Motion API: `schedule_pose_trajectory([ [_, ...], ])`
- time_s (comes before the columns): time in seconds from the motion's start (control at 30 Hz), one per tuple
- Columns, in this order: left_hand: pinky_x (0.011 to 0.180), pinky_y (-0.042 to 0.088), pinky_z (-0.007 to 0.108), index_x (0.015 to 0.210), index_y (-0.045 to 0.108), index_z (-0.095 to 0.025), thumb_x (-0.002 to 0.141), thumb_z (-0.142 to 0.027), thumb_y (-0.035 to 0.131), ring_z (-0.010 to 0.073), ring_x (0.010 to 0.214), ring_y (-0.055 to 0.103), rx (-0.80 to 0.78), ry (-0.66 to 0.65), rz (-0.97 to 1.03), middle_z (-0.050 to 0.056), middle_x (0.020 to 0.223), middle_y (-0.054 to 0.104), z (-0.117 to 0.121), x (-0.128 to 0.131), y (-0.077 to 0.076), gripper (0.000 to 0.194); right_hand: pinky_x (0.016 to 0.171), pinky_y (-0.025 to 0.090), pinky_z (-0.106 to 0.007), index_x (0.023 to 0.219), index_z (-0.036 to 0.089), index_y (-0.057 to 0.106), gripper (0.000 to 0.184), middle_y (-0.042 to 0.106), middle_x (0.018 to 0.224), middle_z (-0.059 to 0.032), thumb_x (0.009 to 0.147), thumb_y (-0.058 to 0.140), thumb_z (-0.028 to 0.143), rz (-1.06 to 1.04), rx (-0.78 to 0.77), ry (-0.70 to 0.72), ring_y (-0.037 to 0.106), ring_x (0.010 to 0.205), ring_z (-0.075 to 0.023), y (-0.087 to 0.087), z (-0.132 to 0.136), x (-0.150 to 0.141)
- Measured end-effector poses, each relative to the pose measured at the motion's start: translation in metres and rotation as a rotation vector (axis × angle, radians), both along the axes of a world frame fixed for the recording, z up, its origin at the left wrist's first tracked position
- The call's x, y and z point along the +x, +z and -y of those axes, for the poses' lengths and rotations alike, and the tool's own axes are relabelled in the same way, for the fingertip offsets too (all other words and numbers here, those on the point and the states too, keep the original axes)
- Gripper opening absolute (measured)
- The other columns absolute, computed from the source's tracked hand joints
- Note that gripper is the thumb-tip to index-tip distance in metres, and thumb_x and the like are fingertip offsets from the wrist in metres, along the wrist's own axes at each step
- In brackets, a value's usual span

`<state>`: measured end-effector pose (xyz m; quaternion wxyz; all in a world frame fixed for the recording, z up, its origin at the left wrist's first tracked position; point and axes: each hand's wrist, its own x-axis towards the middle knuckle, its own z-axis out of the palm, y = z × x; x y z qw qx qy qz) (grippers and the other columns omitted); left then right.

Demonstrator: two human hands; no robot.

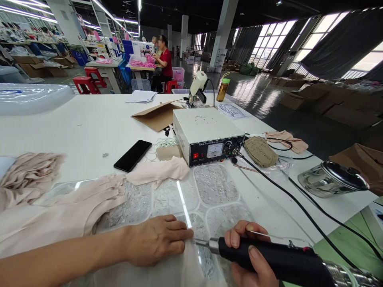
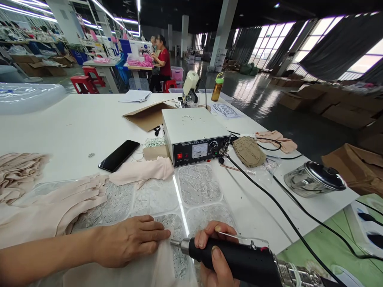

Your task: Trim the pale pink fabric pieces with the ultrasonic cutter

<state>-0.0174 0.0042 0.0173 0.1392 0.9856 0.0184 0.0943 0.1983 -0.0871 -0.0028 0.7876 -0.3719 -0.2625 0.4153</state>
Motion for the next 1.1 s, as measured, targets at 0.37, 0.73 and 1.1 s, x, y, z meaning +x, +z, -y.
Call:
schedule_pose_trajectory([
  [0.37, 0.079, 0.046, 0.033, 0.086, 0.058, -0.014, 0.095, -0.009, 0.043, 0.0233, 0.104, 0.061, 0.069, -0.003, 0.011, 0.015, 0.129, 0.061, 0.001, 0.001, 0.001, 0.018, 0.054, 0.048, -0.032, 0.091, 0.026, 0.06, 0.017, 0.05, 0.077, 0.0019, 0.077, 0.064, 0.035, 0.019, -0.014, 0.02, 0.053, 0.058, -0.0123, -0.003, 0.004, 0.005],
  [0.73, 0.079, 0.045, 0.034, 0.086, 0.057, -0.015, 0.091, -0.01, 0.049, 0.022, 0.102, 0.061, 0.053, -0.013, 0.017, 0.014, 0.13, 0.06, 0.0, 0.0, -0.003, 0.01, 0.053, 0.048, -0.032, 0.084, 0.026, 0.061, 0.021, 0.05, 0.073, 0.0025, 0.07, 0.073, 0.037, 0.029, -0.09, -0.042, 0.05, 0.056, -0.0125, 0.013, 0.003, 0.012],
  [1.1, 0.078, 0.044, 0.033, 0.084, 0.053, -0.016, 0.091, -0.008, 0.05, 0.0208, 0.098, 0.06, 0.06, -0.003, -0.019, 0.013, 0.124, 0.063, 0.0, 0.002, 0.001, 0.011, 0.052, 0.051, -0.028, 0.086, 0.024, 0.061, 0.017, 0.054, 0.072, 0.0029, 0.076, 0.069, 0.035, 0.143, -0.001, -0.099, 0.052, 0.055, -0.0105, 0.016, -0.007, 0.007],
])
